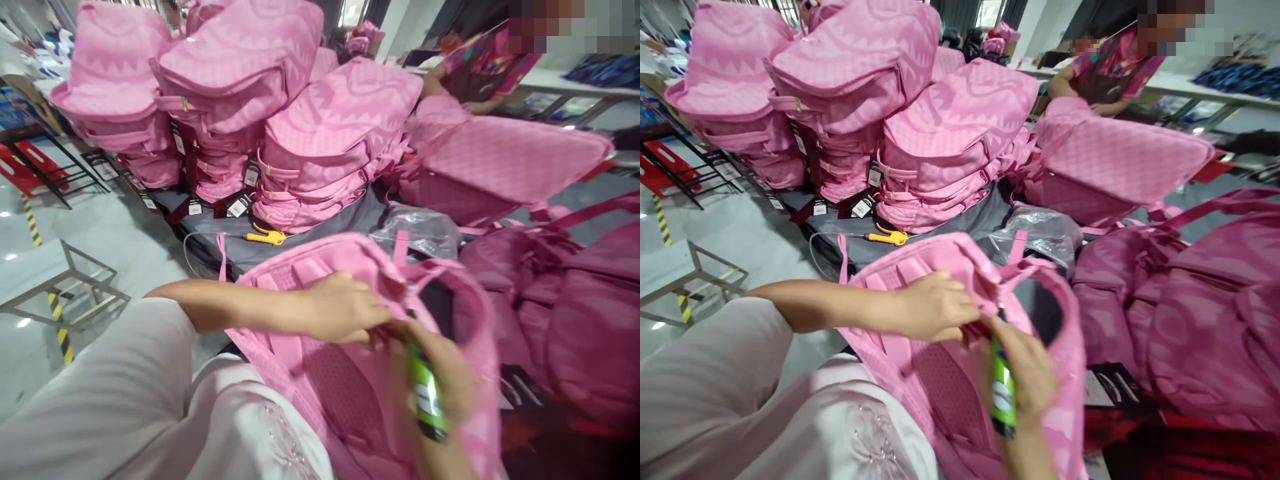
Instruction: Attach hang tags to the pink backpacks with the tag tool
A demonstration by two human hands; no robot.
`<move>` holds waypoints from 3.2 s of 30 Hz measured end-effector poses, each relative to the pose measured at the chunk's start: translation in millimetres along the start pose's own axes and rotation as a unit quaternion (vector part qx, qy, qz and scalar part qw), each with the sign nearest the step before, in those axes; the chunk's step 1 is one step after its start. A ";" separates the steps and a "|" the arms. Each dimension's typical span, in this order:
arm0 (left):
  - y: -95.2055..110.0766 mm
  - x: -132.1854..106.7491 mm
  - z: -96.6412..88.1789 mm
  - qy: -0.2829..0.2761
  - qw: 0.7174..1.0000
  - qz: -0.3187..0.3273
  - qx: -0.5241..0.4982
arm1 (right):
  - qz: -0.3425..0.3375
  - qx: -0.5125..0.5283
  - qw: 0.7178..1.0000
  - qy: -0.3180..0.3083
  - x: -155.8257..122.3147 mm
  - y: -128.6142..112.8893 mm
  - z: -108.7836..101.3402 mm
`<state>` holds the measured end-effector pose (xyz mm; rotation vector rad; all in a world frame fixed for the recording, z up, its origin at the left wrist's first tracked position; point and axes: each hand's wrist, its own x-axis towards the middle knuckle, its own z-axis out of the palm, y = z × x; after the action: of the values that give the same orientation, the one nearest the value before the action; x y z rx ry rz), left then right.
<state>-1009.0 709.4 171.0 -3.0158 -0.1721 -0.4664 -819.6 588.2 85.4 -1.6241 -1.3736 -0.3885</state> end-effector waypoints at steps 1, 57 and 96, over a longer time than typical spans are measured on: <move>-9.0 -2.5 14.8 -0.008 1.000 0.013 0.000 | -0.044 0.000 0.999 -0.014 -0.7 5.1 11.8; -61.2 96.7 84.8 -0.153 0.987 0.018 0.051 | 0.073 0.080 0.933 -0.343 33.6 4.9 -0.5; -72.6 92.6 89.7 -0.119 0.992 0.044 -0.001 | -0.031 -0.069 0.938 -0.338 43.3 -15.4 10.9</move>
<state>-903.8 799.5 119.0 -3.0568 -0.0521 -0.0997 -822.9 621.6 118.7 -1.9294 -1.9394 0.0607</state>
